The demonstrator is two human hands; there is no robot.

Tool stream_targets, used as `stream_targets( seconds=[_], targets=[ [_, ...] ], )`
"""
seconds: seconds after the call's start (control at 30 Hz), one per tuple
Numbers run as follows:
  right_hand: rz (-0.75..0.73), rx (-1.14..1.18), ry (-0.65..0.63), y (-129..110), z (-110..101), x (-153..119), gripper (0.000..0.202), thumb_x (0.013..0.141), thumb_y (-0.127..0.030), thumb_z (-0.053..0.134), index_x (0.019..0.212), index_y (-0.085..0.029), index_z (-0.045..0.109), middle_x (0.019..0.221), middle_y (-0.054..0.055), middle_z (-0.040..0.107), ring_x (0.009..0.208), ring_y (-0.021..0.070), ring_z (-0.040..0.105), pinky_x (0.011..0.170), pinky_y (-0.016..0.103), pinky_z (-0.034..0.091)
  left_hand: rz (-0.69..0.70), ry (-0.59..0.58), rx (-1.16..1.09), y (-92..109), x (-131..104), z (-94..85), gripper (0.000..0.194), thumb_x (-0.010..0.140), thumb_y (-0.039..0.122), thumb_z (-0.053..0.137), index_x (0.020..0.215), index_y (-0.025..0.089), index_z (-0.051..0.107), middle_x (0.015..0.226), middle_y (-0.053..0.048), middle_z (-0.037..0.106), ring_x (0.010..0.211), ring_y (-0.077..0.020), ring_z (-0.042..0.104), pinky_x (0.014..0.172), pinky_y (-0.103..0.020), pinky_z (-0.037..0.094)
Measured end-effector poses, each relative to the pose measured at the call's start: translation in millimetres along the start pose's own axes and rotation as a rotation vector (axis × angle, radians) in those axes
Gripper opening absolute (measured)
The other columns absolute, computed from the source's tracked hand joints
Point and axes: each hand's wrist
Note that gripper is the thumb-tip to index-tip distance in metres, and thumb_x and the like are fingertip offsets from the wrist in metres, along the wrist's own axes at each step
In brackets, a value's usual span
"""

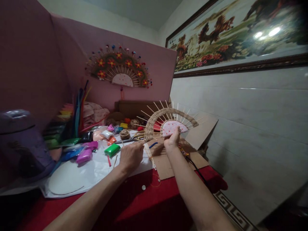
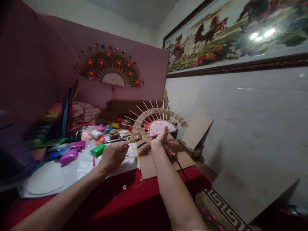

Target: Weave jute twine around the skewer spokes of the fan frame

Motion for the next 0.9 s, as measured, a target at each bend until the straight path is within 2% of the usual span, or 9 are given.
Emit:
stream_targets(
  seconds=[0.1,0.2,0.3,0.47,0.63,0.73,0.9],
  targets=[
    [-0.004,-0.006,-0.004,0.1,-0.8,1.6,0.032,0.081,-0.043,0.045,0.103,-0.021,0.051,0.107,0.002,0.06,0.089,0.0127,0.061,0.082,0.033,0.049,-0.018,0.032,0.004,-2.1,1.0,-2.7,0.029,0.085,0.03,0.04,0.091,0.025,0.068,0.081,-0.005,0.068,0.073,-0.021,0.061,0.056,-0.029,0.029],
    [-0.005,-0.03,-0.015,0.4,-2.0,3.3,0.033,0.08,-0.044,0.044,0.102,-0.022,0.052,0.103,0.001,0.062,0.089,0.0127,0.061,0.082,0.034,0.048,-0.044,0.068,0.007,-4.0,2.7,-6.7,0.032,0.085,0.04,0.04,0.091,0.027,0.069,0.08,-0.005,0.065,0.069,-0.0191,0.058,0.054,-0.028,0.026],
    [0.003,-0.037,-0.016,0.1,-1.8,2.3,0.033,0.081,-0.044,0.042,0.102,-0.021,0.051,0.102,0.001,0.062,0.087,0.0127,0.061,0.082,0.033,0.048,-0.074,0.085,0.014,-5.5,4.7,-11.1,0.041,0.085,0.05,0.035,0.092,0.028,0.069,0.078,-0.005,0.06,0.067,-0.0177,0.055,0.053,-0.027,0.025],
    [0.021,-0.016,-0.01,-0.9,-0.4,-1.0,0.03,0.081,-0.044,0.043,0.099,-0.021,0.052,0.1,0.001,0.062,0.086,0.0128,0.061,0.081,0.033,0.049,-0.094,0.07,-0.025,-11.8,9.1,-13.2,0.055,0.086,0.054,0.025,0.082,0.023,0.071,0.076,-0.006,0.054,0.068,-0.0173,0.05,0.055,-0.027,0.027],
    [0.039,-0.042,-0.044,0.4,-2.1,1.8,0.03,0.08,-0.045,0.043,0.098,-0.022,0.052,0.096,0.0,0.063,0.083,0.0122,0.062,0.079,0.032,0.049,-0.137,-0.011,-0.362,-24.4,17.1,-9.2,0.063,0.085,0.057,0.023,0.07,0.018,0.07,0.071,-0.005,0.054,0.067,-0.0161,0.05,0.06,-0.027,0.033],
    [0.038,-0.04,-0.035,-0.1,-1.9,2.1,0.028,0.08,-0.043,0.044,0.098,-0.023,0.052,0.096,-0.001,0.063,0.082,0.0118,0.062,0.078,0.032,0.05,-0.199,0.012,-0.567,-30.8,21.3,-8.6,0.062,0.082,0.059,0.03,0.067,0.015,0.069,0.07,-0.006,0.058,0.067,-0.0169,0.052,0.063,-0.028,0.035],
    [0.074,-0.011,0.002,-3.8,0.8,-1.5,0.026,0.082,-0.041,0.043,0.095,-0.021,0.053,0.092,0.0,0.064,0.079,0.0122,0.062,0.075,0.031,0.051,-0.351,-0.034,-0.992,-38.3,25.2,-4.4,0.056,0.08,0.055,0.037,0.073,0.01,0.07,0.064,-0.007,0.062,0.062,-0.016,0.05,0.058,-0.027,0.037]
  ],
)
Point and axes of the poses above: each hand's wrist, its own x-axis towards the middle knuckle, its own z-axis out of the palm, y = z × x
